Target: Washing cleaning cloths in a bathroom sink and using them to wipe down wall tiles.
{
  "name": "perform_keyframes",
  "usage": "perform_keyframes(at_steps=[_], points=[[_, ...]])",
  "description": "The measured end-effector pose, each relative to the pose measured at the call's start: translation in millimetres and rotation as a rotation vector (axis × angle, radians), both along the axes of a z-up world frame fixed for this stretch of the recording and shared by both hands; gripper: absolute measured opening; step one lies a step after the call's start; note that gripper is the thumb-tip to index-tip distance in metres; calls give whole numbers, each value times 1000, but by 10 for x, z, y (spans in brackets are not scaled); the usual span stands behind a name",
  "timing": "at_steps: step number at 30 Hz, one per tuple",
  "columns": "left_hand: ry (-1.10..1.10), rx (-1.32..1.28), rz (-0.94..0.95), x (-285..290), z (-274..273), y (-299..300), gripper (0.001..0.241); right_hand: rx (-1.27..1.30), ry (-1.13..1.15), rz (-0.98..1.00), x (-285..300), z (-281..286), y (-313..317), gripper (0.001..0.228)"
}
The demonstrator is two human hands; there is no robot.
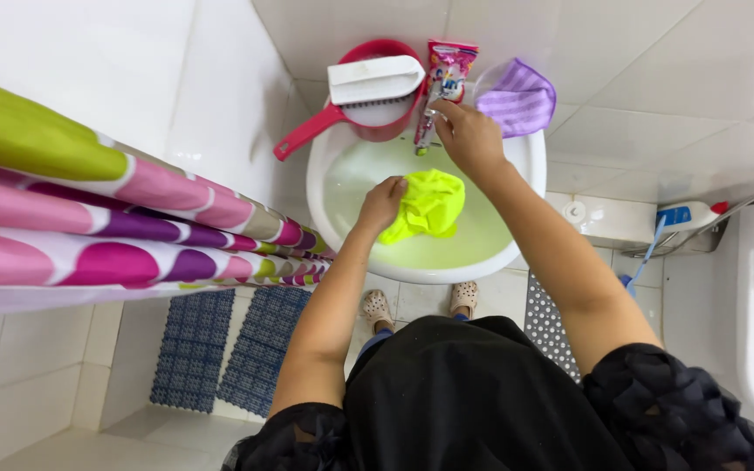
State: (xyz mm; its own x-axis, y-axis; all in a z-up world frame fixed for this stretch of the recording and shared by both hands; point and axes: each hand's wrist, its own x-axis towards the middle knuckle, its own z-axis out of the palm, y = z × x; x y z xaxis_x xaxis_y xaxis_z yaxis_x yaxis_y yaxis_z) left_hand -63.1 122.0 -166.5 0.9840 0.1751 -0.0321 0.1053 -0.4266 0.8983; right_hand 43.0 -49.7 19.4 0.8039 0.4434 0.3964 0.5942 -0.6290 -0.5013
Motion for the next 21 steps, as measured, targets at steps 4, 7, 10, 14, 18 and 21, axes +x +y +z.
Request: perform_keyframes(at_steps=[4,7,10,14,18,21], points=[[-179,6,2,154,82,121,31,-275,-26,-73,131,-49,223,25],[32,-344,-16,409,175,54,29,-397,-6,-145,188,53,272,24],[318,-802,-95,548,-50,-62,28,-406,6,-75,111,42,293,25],[368,-1052,-51,712,-94,-213,29,-471,32,-54,214,-103,208,19],[378,-1075,-95,848,-209,-313,32,-336,65,-173,161,-442,-8,17],[361,-1129,-79,1232,-891,-435,29,-35,97,-176,13,-658,-32,18]])
